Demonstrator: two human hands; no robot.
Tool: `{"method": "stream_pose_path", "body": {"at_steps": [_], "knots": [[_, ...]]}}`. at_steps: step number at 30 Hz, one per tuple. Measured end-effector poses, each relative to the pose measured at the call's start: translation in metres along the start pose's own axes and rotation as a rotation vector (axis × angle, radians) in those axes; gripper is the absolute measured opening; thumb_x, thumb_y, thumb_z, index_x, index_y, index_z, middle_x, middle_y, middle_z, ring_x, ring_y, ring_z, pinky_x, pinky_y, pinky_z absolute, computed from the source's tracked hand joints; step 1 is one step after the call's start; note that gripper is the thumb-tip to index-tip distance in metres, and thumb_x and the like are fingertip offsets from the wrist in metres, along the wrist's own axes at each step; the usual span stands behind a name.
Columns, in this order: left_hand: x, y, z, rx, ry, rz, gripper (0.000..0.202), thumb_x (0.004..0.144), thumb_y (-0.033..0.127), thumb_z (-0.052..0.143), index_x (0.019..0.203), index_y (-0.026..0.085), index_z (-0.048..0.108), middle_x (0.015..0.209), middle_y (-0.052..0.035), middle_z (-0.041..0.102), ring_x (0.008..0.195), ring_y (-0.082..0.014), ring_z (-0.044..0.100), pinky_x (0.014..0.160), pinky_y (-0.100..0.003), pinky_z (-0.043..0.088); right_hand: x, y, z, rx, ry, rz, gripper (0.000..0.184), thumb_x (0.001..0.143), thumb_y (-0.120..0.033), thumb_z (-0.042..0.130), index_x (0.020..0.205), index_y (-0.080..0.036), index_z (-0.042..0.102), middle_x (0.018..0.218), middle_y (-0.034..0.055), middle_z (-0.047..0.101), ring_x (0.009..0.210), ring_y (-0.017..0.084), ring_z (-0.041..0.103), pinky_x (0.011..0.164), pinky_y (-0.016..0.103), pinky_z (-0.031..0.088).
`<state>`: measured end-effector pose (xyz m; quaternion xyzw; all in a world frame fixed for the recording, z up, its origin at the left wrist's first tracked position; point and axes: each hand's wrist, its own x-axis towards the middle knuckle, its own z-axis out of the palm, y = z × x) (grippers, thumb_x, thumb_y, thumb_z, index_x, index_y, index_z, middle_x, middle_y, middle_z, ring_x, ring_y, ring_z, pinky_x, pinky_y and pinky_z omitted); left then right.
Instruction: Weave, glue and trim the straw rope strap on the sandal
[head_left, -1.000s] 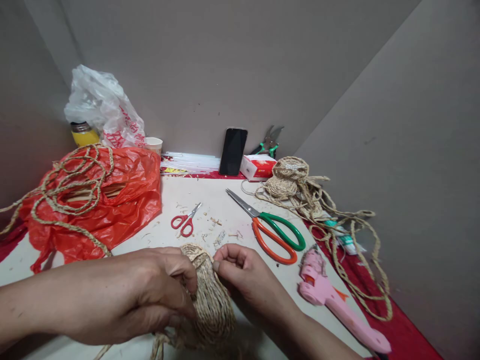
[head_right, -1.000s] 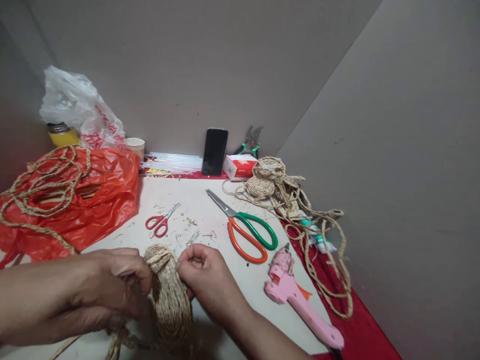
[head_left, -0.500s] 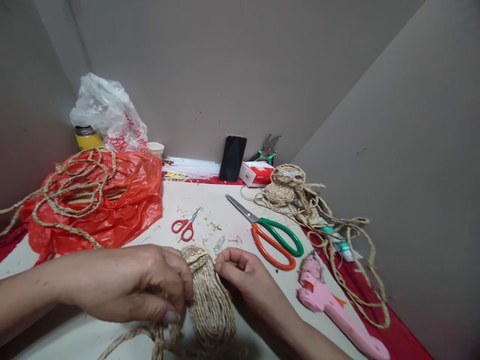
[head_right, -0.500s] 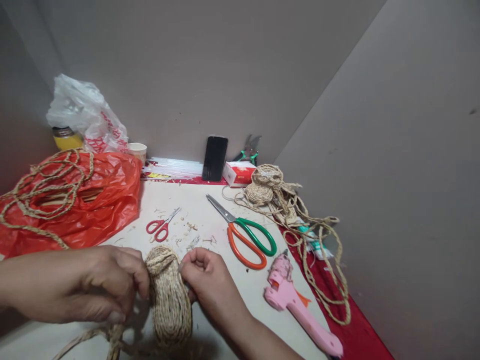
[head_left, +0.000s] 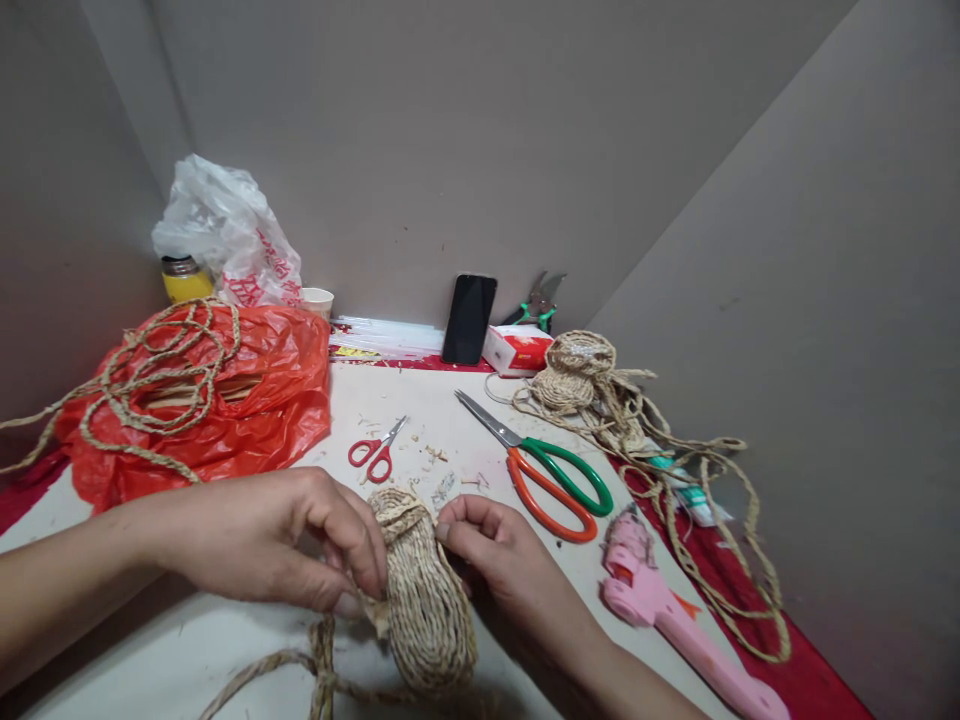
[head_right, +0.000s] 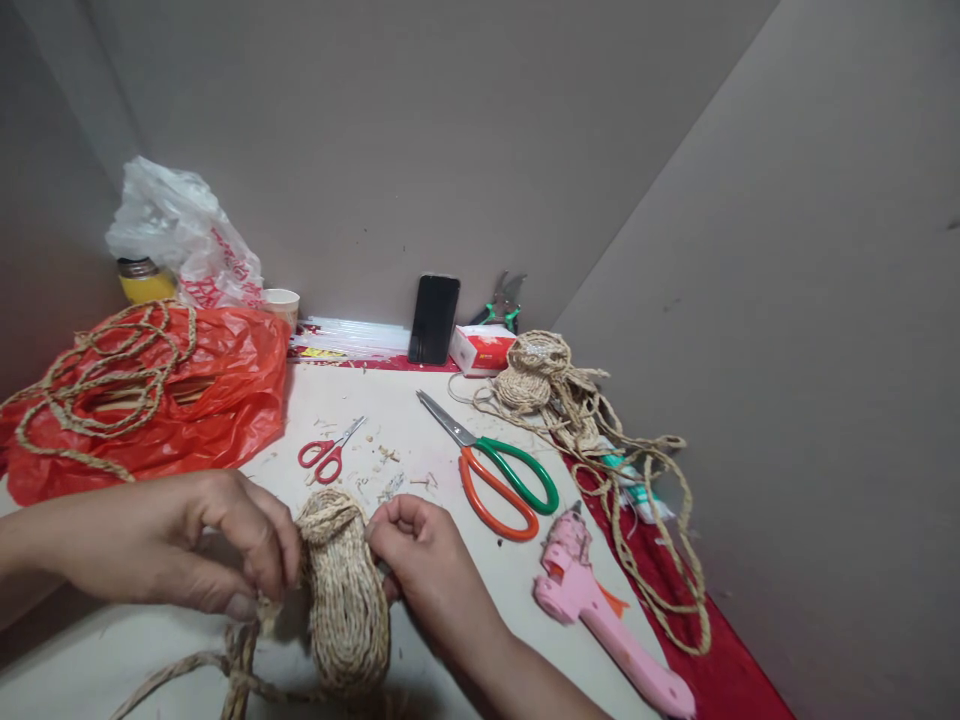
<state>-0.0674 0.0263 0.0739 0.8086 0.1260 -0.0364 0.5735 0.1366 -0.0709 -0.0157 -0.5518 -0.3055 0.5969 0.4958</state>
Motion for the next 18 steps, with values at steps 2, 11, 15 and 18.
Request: {"method": "stream_pose_path", "body": {"at_steps": [2, 11, 15, 18], "knots": [[0.003, -0.003, 0.007, -0.016, 0.061, -0.043, 0.010, 0.082, 0.017, 0.062, 0.086, 0.015, 0.071, 0.090, -0.0053, 0.069, 0.081, -0.0150, 0.064, 0.075, -0.024, 0.050, -0.001, -0.001, 0.001, -0.018, 0.005, -0.002, 0.012, 0.069, -0.023, 0.065, 0.067, -0.015, 0.056, 0.052, -0.0079, 0.045, 0.043, 0.005, 0.036, 0.041, 0.018, 0.027], [0.020, -0.018, 0.050, 0.295, 0.481, -0.120, 0.016, 0.084, 0.016, 0.052, 0.080, 0.015, 0.068, 0.068, 0.0008, 0.063, 0.060, -0.0096, 0.053, 0.056, -0.019, 0.040, -0.008, 0.001, 0.005, -0.057, 0.011, -0.008, 0.009, 0.069, -0.022, 0.063, 0.069, -0.016, 0.055, 0.052, -0.0080, 0.046, 0.043, 0.006, 0.041, 0.044, 0.018, 0.029], [0.022, -0.022, 0.060, 0.553, 0.579, 0.004, 0.020, 0.087, 0.017, 0.049, 0.077, 0.015, 0.066, 0.067, -0.0021, 0.064, 0.062, -0.0125, 0.057, 0.059, -0.023, 0.041, -0.010, -0.001, 0.008, -0.077, 0.008, -0.001, 0.010, 0.070, -0.023, 0.063, 0.069, -0.017, 0.055, 0.049, -0.0085, 0.045, 0.042, 0.006, 0.041, 0.042, 0.018, 0.029], [0.023, -0.025, 0.064, 0.724, 0.655, 0.089, 0.021, 0.088, 0.018, 0.047, 0.077, 0.015, 0.065, 0.066, -0.0035, 0.063, 0.063, -0.0150, 0.056, 0.058, -0.026, 0.039, -0.012, -0.004, 0.009, -0.112, -0.001, 0.003, 0.010, 0.071, -0.023, 0.062, 0.068, -0.017, 0.054, 0.050, -0.0082, 0.046, 0.043, 0.007, 0.044, 0.044, 0.018, 0.033]]}}
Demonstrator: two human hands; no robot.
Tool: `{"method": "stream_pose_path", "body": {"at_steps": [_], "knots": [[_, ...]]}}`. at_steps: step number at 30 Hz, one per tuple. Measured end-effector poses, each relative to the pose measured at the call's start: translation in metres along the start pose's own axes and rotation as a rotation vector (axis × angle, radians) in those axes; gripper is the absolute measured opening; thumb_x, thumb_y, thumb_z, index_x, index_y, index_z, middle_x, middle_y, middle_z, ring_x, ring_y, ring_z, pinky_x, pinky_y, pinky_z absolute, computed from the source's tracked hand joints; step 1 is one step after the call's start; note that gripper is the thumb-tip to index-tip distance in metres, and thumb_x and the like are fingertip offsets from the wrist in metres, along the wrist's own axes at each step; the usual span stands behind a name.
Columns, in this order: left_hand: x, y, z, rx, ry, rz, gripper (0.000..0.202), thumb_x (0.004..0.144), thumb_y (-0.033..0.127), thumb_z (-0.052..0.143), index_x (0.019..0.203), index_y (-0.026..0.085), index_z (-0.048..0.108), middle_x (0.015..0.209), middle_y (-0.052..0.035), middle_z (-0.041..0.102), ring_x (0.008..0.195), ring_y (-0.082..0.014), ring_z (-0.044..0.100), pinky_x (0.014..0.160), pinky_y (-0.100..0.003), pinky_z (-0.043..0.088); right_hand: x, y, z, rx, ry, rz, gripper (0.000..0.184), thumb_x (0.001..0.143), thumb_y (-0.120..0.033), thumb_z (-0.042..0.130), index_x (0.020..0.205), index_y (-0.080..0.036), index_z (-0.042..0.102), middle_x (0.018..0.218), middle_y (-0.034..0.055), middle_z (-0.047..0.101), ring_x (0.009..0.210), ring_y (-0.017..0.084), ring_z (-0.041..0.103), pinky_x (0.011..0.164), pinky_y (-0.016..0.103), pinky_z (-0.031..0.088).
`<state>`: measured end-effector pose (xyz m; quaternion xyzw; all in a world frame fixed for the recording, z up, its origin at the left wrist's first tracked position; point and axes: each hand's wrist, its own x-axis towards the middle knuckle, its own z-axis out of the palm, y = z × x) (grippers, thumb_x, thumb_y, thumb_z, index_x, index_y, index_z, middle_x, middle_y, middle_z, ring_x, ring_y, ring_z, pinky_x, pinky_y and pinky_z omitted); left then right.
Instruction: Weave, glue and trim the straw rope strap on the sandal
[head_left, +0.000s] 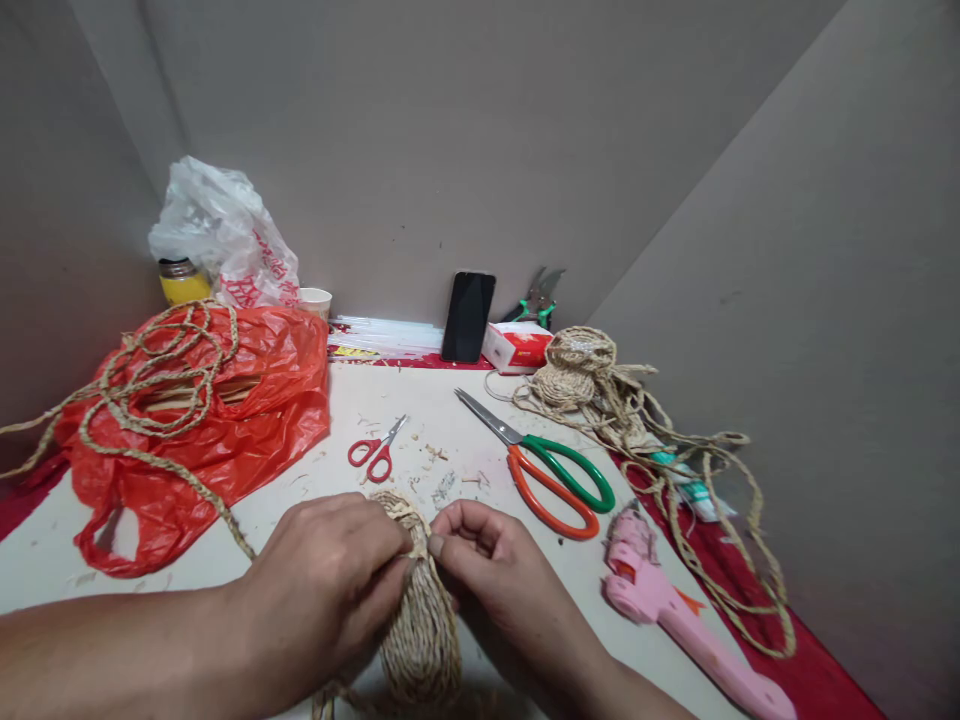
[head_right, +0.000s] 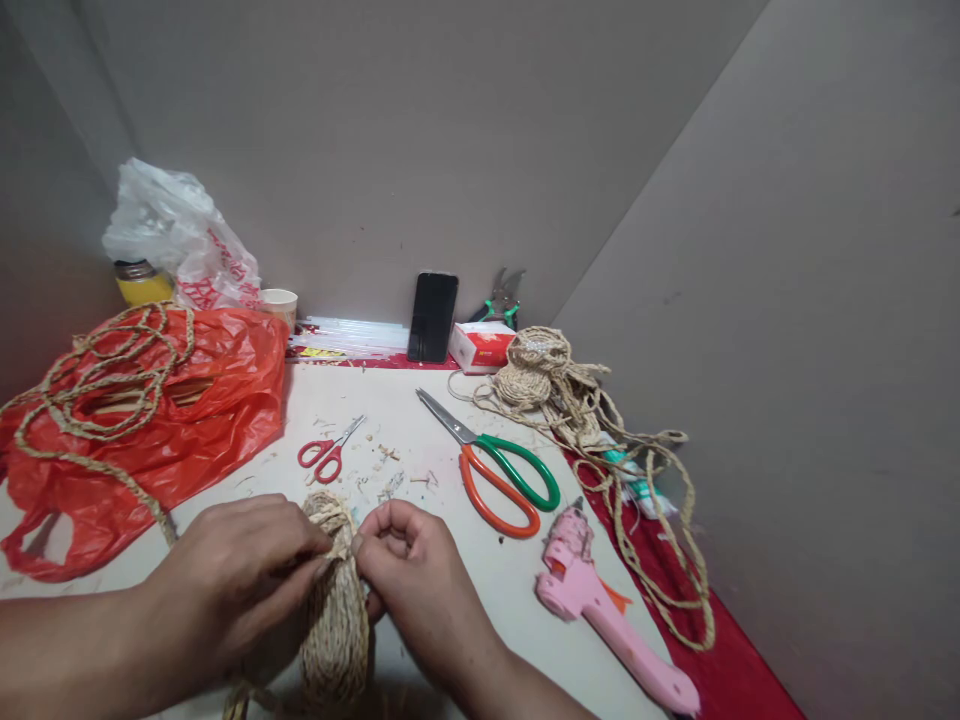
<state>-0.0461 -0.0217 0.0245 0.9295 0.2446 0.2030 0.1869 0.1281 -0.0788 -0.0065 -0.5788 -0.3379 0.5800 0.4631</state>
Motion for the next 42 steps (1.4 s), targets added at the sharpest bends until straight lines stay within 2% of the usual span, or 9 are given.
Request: {"method": "stream_pose_path", "body": {"at_steps": [5, 10, 16, 23, 25, 27, 29, 33, 42], "knots": [[0.000, -0.002, 0.007, 0.185, 0.093, 0.109, 0.019, 0.089, 0.019, 0.047, 0.078, 0.017, 0.062, 0.066, -0.0025, 0.060, 0.061, -0.0158, 0.050, 0.060, -0.029, 0.034, -0.001, -0.002, 0.001, -0.012, -0.008, 0.016, 0.009, 0.070, -0.023, 0.061, 0.068, -0.018, 0.053, 0.049, -0.0086, 0.047, 0.043, 0.007, 0.048, 0.045, 0.018, 0.033], [0.001, -0.004, 0.009, 0.216, 0.112, 0.125, 0.019, 0.089, 0.018, 0.048, 0.076, 0.017, 0.061, 0.066, -0.0022, 0.057, 0.065, -0.0164, 0.046, 0.062, -0.031, 0.031, -0.002, -0.008, 0.003, -0.013, -0.018, 0.051, 0.010, 0.067, -0.024, 0.062, 0.067, -0.018, 0.054, 0.046, -0.0089, 0.048, 0.041, 0.007, 0.049, 0.044, 0.018, 0.034], [0.008, -0.005, 0.003, 0.047, 0.070, 0.078, 0.019, 0.088, 0.017, 0.048, 0.074, 0.017, 0.061, 0.084, -0.0057, 0.058, 0.085, -0.0203, 0.049, 0.077, -0.038, 0.037, -0.002, -0.010, 0.003, 0.014, -0.031, 0.065, 0.014, 0.066, -0.026, 0.064, 0.067, -0.017, 0.053, 0.047, -0.0090, 0.050, 0.041, 0.006, 0.048, 0.045, 0.017, 0.036], [0.011, -0.007, 0.002, -0.167, -0.010, -0.008, 0.013, 0.082, 0.012, 0.053, 0.072, 0.018, 0.057, 0.108, -0.0063, 0.059, 0.107, -0.0210, 0.050, 0.091, -0.037, 0.040, -0.003, -0.009, 0.003, -0.018, -0.052, 0.084, 0.016, 0.066, -0.027, 0.065, 0.067, -0.017, 0.053, 0.048, -0.0084, 0.050, 0.042, 0.006, 0.049, 0.045, 0.018, 0.038], [0.011, -0.007, 0.003, -0.246, -0.059, -0.025, 0.013, 0.081, 0.009, 0.052, 0.072, 0.018, 0.054, 0.101, -0.0050, 0.062, 0.103, -0.0185, 0.054, 0.089, -0.033, 0.042, -0.004, -0.010, 0.004, -0.024, -0.053, 0.081, 0.017, 0.065, -0.028, 0.066, 0.067, -0.017, 0.053, 0.050, -0.0079, 0.051, 0.043, 0.006, 0.048, 0.046, 0.018, 0.038], [0.012, -0.007, 0.003, -0.301, -0.098, -0.035, 0.016, 0.080, 0.007, 0.050, 0.069, 0.018, 0.051, 0.087, -0.0025, 0.062, 0.089, -0.0154, 0.056, 0.081, -0.029, 0.043, -0.005, -0.010, 0.006, -0.008, -0.054, 0.068, 0.018, 0.066, -0.029, 0.067, 0.067, -0.017, 0.053, 0.049, -0.0082, 0.050, 0.043, 0.006, 0.045, 0.045, 0.018, 0.036], [0.013, -0.007, 0.003, -0.310, -0.099, -0.047, 0.017, 0.079, 0.006, 0.050, 0.067, 0.018, 0.049, 0.082, -0.0012, 0.059, 0.082, -0.0140, 0.055, 0.075, -0.027, 0.043, -0.005, -0.009, 0.007, 0.010, -0.050, 0.053, 0.018, 0.067, -0.028, 0.067, 0.068, -0.017, 0.053, 0.049, -0.0092, 0.047, 0.043, 0.005, 0.040, 0.044, 0.017, 0.031], [0.013, -0.007, 0.006, -0.298, -0.071, -0.064, 0.018, 0.077, 0.005, 0.050, 0.065, 0.018, 0.046, 0.080, -0.0005, 0.055, 0.082, -0.0144, 0.052, 0.073, -0.027, 0.041, -0.006, -0.003, 0.008, -0.004, -0.034, -0.030, 0.015, 0.070, -0.026, 0.065, 0.071, -0.017, 0.053, 0.050, -0.0097, 0.044, 0.044, 0.004, 0.033, 0.043, 0.017, 0.024], [0.011, -0.005, 0.014, -0.230, 0.008, -0.106, 0.016, 0.074, 0.006, 0.050, 0.069, 0.019, 0.043, 0.075, -0.0015, 0.053, 0.077, -0.0166, 0.048, 0.069, -0.030, 0.039, -0.005, 0.003, 0.009, -0.121, -0.017, -0.247, 0.007, 0.074, -0.020, 0.061, 0.071, -0.016, 0.055, 0.075, -0.0008, 0.052, 0.057, 0.008, 0.045, 0.049, 0.018, 0.035]]}}
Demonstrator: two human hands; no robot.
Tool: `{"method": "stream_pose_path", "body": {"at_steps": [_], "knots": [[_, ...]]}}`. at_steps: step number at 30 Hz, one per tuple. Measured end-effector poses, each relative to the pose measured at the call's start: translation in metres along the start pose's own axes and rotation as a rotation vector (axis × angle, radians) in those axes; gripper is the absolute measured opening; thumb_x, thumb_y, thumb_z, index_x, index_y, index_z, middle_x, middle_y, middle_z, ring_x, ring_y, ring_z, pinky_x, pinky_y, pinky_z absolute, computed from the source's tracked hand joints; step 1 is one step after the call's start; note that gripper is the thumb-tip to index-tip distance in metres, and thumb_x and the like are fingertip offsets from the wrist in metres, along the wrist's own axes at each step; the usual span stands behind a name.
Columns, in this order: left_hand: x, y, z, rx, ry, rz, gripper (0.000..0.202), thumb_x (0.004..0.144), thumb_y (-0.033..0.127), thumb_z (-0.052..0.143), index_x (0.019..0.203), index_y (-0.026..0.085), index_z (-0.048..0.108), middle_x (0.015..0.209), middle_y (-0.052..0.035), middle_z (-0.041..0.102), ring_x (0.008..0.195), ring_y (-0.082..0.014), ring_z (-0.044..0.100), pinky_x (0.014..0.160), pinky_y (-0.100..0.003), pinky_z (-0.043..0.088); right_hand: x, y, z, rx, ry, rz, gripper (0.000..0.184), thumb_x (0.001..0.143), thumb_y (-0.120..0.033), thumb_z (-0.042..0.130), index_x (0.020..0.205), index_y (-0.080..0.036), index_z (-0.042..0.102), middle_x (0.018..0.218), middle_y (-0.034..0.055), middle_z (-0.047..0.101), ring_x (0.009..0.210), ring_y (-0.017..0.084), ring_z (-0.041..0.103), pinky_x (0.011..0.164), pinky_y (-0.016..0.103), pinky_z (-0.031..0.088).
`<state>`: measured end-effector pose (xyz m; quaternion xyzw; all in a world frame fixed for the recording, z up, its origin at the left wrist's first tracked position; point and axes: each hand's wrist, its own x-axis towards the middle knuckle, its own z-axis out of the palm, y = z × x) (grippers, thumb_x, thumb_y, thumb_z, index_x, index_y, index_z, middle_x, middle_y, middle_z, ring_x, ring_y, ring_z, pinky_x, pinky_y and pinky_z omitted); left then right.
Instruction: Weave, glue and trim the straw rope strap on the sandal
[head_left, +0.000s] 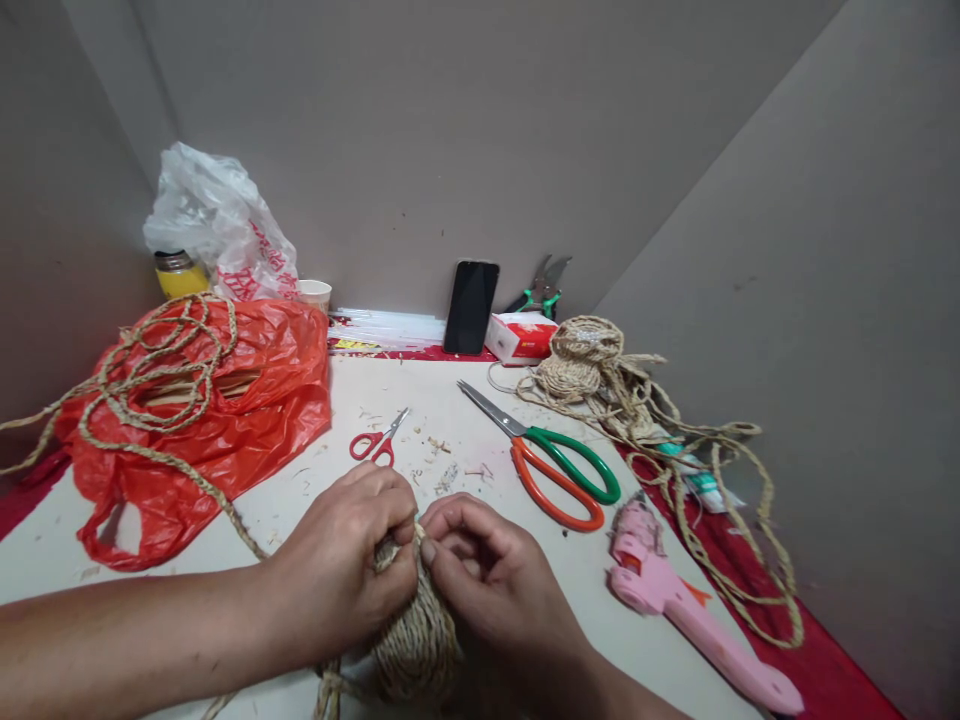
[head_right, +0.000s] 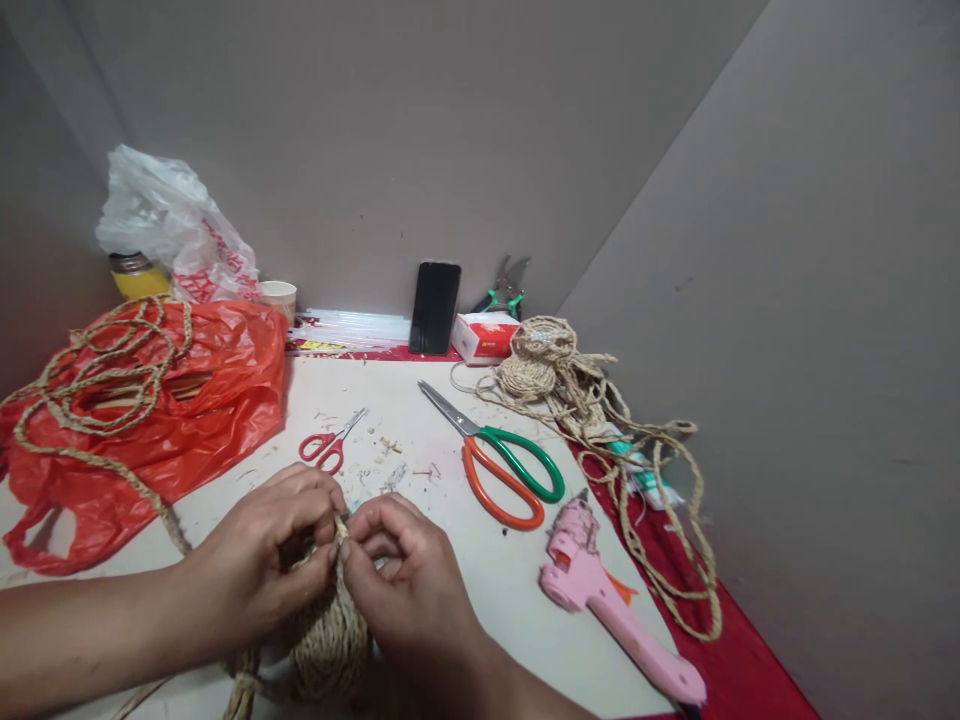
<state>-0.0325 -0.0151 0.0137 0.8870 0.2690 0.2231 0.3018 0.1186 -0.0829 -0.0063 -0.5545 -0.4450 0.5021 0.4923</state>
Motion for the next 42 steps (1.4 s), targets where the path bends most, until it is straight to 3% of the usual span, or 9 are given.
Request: {"method": "stream_pose_path", "body": {"at_steps": [5, 13, 25, 32, 42], "knots": [[0.0006, 0.0027, 0.0010, 0.048, -0.004, -0.024, 0.013, 0.077, 0.010, 0.048, 0.069, 0.019, 0.043, 0.075, -0.0029, 0.057, 0.074, -0.0175, 0.048, 0.067, -0.031, 0.039, -0.0018, 0.0048, -0.0009, -0.098, 0.001, -0.059, 0.008, 0.075, -0.021, 0.060, 0.072, -0.017, 0.054, 0.074, -0.0002, 0.052, 0.057, 0.009, 0.048, 0.047, 0.018, 0.038], [0.0002, 0.0049, 0.0014, 0.048, -0.009, -0.103, 0.014, 0.076, 0.013, 0.049, 0.065, 0.019, 0.044, 0.070, -0.0021, 0.057, 0.070, -0.0169, 0.049, 0.066, -0.030, 0.037, -0.0016, 0.0083, -0.0004, -0.324, 0.058, -0.276, 0.007, 0.081, -0.020, 0.054, 0.074, -0.018, 0.054, 0.071, 0.0000, 0.053, 0.052, 0.009, 0.047, 0.044, 0.017, 0.038], [-0.0032, 0.0039, 0.0021, 0.041, -0.040, -0.133, 0.015, 0.079, 0.015, 0.050, 0.065, 0.019, 0.046, 0.068, -0.0003, 0.056, 0.068, -0.0158, 0.050, 0.065, -0.028, 0.036, -0.0036, 0.0100, -0.0018, -0.505, 0.105, -0.562, 0.013, 0.082, -0.009, 0.051, 0.078, -0.019, 0.058, 0.077, 0.0028, 0.061, 0.064, 0.011, 0.058, 0.053, 0.017, 0.046], [-0.0022, 0.0054, -0.0015, -0.111, 0.046, -0.201, 0.018, 0.075, 0.011, 0.053, 0.086, 0.022, 0.045, 0.080, 0.0032, 0.054, 0.073, -0.0137, 0.051, 0.067, -0.026, 0.039, -0.0034, 0.0076, -0.0035, -0.506, 0.105, -0.583, 0.015, 0.085, -0.009, 0.050, 0.079, -0.020, 0.059, 0.083, 0.0036, 0.062, 0.072, 0.013, 0.060, 0.061, 0.020, 0.048], [-0.0046, 0.0083, -0.0010, -0.221, -0.012, -0.208, 0.018, 0.077, 0.007, 0.047, 0.086, 0.022, 0.044, 0.072, 0.0066, 0.048, 0.066, -0.0112, 0.046, 0.064, -0.023, 0.037, -0.0050, 0.0086, -0.0021, -0.544, 0.097, -0.579, 0.015, 0.080, -0.007, 0.051, 0.082, -0.020, 0.058, 0.083, 0.0031, 0.061, 0.076, 0.014, 0.059, 0.066, 0.022, 0.048]]}}
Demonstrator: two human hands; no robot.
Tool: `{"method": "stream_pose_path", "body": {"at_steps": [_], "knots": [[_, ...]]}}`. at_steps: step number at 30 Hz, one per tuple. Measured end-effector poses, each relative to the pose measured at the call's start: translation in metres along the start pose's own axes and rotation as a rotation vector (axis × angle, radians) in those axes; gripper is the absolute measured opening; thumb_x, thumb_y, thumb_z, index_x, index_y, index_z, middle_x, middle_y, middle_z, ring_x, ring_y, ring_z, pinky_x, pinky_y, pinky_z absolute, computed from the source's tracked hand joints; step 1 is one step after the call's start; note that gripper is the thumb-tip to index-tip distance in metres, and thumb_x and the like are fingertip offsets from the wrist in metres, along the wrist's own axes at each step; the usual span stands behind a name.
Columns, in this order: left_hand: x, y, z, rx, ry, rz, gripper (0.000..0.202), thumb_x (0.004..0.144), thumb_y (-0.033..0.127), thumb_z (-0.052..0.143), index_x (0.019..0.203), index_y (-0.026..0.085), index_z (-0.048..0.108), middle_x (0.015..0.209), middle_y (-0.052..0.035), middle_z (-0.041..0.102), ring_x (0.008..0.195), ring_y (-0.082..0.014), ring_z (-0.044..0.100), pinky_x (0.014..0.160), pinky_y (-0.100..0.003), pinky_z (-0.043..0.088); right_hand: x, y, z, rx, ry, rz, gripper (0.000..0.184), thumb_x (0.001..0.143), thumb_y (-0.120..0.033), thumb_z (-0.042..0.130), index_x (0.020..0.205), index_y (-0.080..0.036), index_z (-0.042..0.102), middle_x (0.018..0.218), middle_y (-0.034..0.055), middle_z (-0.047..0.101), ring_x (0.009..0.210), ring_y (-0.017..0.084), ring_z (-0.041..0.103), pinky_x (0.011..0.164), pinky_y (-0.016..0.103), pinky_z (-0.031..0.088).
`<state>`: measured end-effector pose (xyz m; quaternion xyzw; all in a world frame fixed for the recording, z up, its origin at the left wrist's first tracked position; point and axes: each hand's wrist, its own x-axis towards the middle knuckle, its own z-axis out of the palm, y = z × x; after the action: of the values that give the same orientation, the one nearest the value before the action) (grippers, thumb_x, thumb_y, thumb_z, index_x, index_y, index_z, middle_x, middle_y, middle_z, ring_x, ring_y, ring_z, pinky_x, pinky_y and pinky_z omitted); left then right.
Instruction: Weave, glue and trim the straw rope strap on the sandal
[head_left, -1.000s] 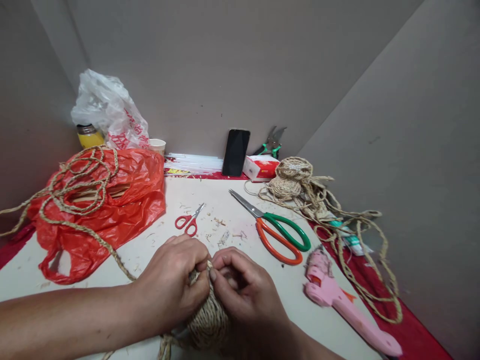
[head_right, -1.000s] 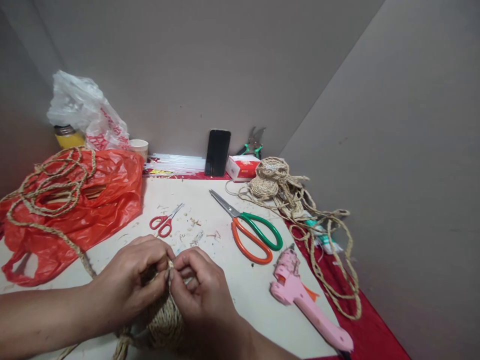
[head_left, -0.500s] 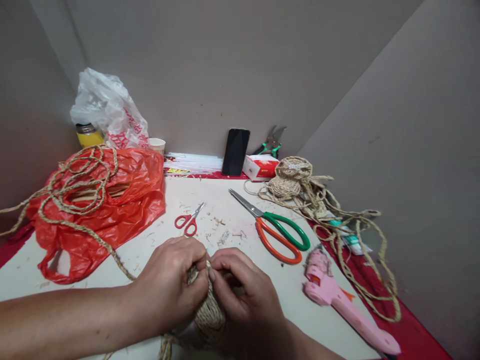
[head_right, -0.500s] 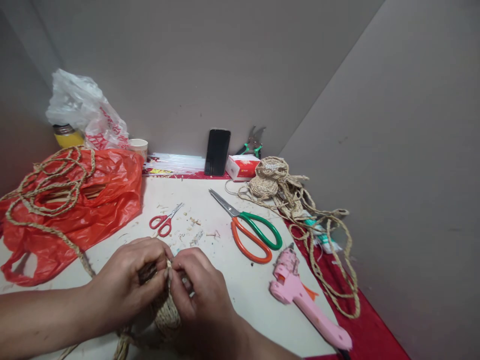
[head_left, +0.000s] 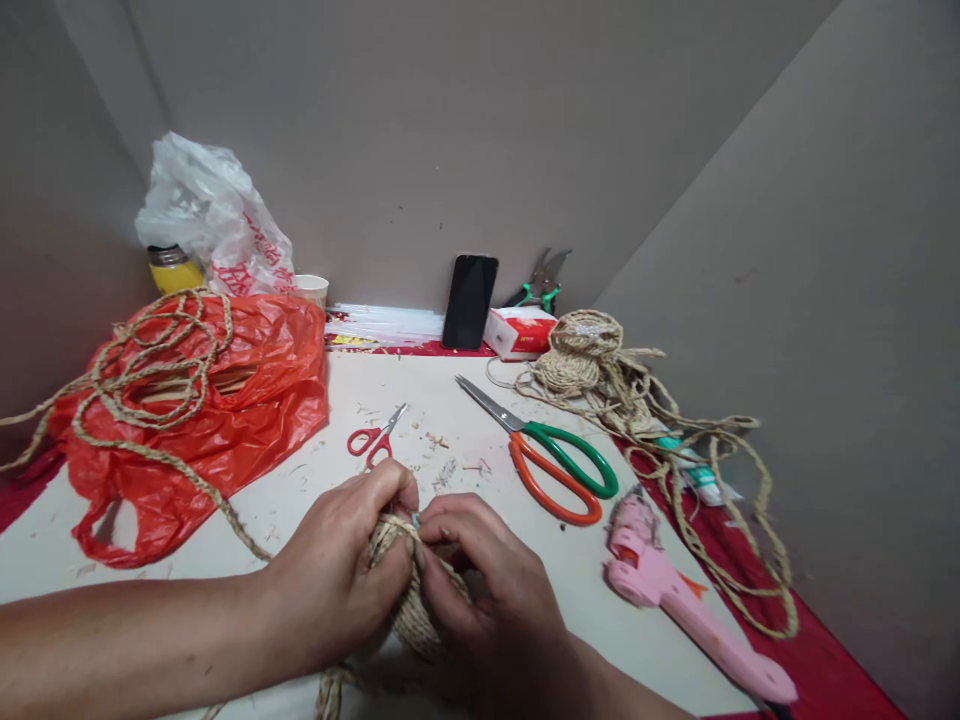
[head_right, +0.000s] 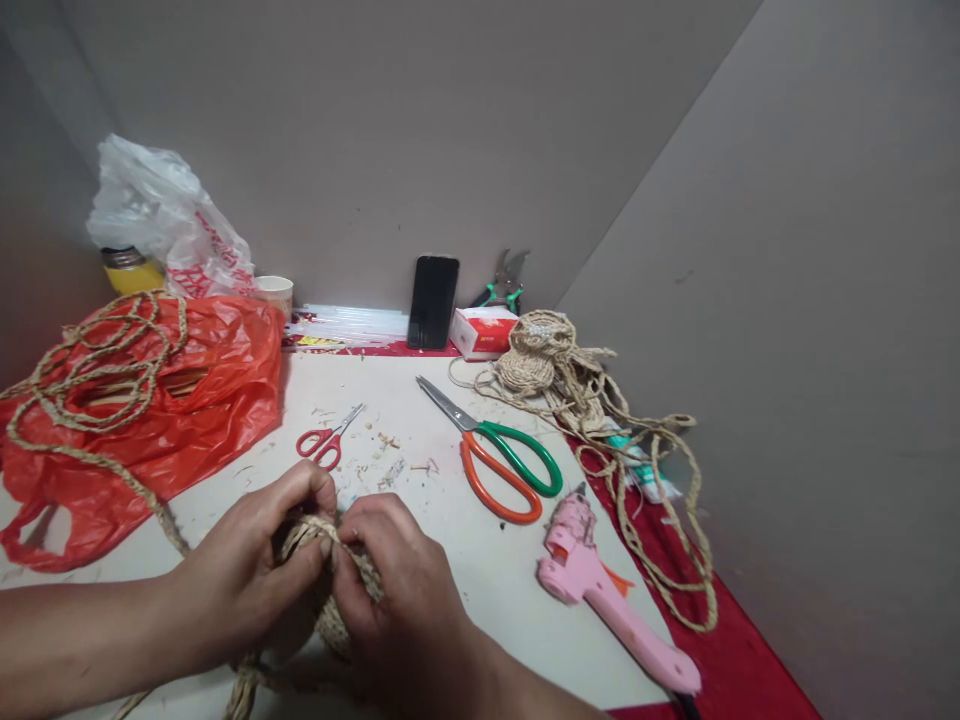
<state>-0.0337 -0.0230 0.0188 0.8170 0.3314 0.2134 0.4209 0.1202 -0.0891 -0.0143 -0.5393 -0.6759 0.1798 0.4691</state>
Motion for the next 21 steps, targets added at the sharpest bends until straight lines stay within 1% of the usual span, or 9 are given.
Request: {"method": "stream_pose_path", "body": {"at_steps": [3, 6, 10, 14, 17, 19, 21], "knots": [[-0.0001, 0.0012, -0.0010, -0.031, -0.029, -0.004, 0.015, 0.079, 0.008, 0.045, 0.084, 0.022, 0.045, 0.073, 0.0060, 0.049, 0.067, -0.0112, 0.047, 0.065, -0.023, 0.038, 0.0019, -0.0027, -0.0007, 0.040, 0.000, 0.036, 0.014, 0.076, -0.007, 0.052, 0.078, -0.020, 0.057, 0.081, 0.0032, 0.061, 0.072, 0.014, 0.059, 0.059, 0.021, 0.047], [0.0021, 0.0029, -0.0031, -0.081, -0.057, -0.049, 0.011, 0.081, 0.011, 0.045, 0.083, 0.021, 0.047, 0.074, 0.0051, 0.051, 0.070, -0.0119, 0.048, 0.066, -0.024, 0.039, 0.0046, -0.0053, -0.0020, 0.063, -0.022, 0.089, 0.015, 0.070, -0.007, 0.053, 0.076, -0.019, 0.058, 0.080, 0.0033, 0.061, 0.068, 0.013, 0.058, 0.053, 0.020, 0.045], [0.0052, 0.0069, -0.0047, -0.181, -0.073, -0.136, 0.010, 0.080, 0.011, 0.045, 0.082, 0.020, 0.049, 0.073, 0.0046, 0.051, 0.071, -0.0120, 0.048, 0.066, -0.023, 0.039, 0.0052, -0.0045, -0.0028, 0.045, -0.049, 0.110, 0.015, 0.070, -0.007, 0.052, 0.075, -0.020, 0.058, 0.078, 0.0026, 0.061, 0.067, 0.013, 0.058, 0.055, 0.020, 0.045], [0.0041, 0.0090, -0.0026, -0.292, -0.100, -0.172, 0.010, 0.080, 0.013, 0.046, 0.085, 0.020, 0.052, 0.072, 0.0047, 0.050, 0.068, -0.0109, 0.045, 0.063, -0.022, 0.039, 0.0037, -0.0021, -0.0030, 0.053, -0.065, 0.135, 0.014, 0.072, -0.008, 0.051, 0.074, -0.020, 0.057, 0.077, 0.0030, 0.062, 0.067, 0.014, 0.058, 0.054, 0.021, 0.045], [0.0026, 0.0080, -0.0012, -0.384, -0.115, -0.206, 0.009, 0.080, 0.015, 0.047, 0.086, 0.019, 0.052, 0.073, 0.0035, 0.051, 0.066, -0.0105, 0.045, 0.058, -0.020, 0.038, 0.0040, -0.0012, -0.0033, 0.043, -0.067, 0.156, 0.013, 0.072, -0.008, 0.051, 0.072, -0.020, 0.056, 0.076, 0.0023, 0.062, 0.063, 0.013, 0.057, 0.053, 0.021, 0.044], [0.0029, 0.0068, -0.0022, -0.436, -0.143, -0.249, 0.011, 0.079, 0.014, 0.048, 0.088, 0.019, 0.052, 0.071, 0.0039, 0.050, 0.062, -0.0095, 0.042, 0.054, -0.020, 0.036, 0.0045, -0.0005, -0.0033, 0.020, -0.061, 0.153, 0.013, 0.070, -0.008, 0.050, 0.071, -0.020, 0.055, 0.074, 0.0017, 0.061, 0.062, 0.013, 0.057, 0.052, 0.021, 0.044], [0.0044, 0.0056, -0.0049, -0.438, -0.162, -0.285, 0.016, 0.075, 0.012, 0.048, 0.089, 0.018, 0.053, 0.069, 0.0048, 0.048, 0.059, -0.0088, 0.040, 0.051, -0.019, 0.033, 0.0045, 0.0004, -0.0028, -0.014, -0.042, 0.137, 0.014, 0.069, -0.008, 0.050, 0.071, -0.020, 0.054, 0.071, 0.0014, 0.059, 0.062, 0.014, 0.056, 0.053, 0.022, 0.043]]}}
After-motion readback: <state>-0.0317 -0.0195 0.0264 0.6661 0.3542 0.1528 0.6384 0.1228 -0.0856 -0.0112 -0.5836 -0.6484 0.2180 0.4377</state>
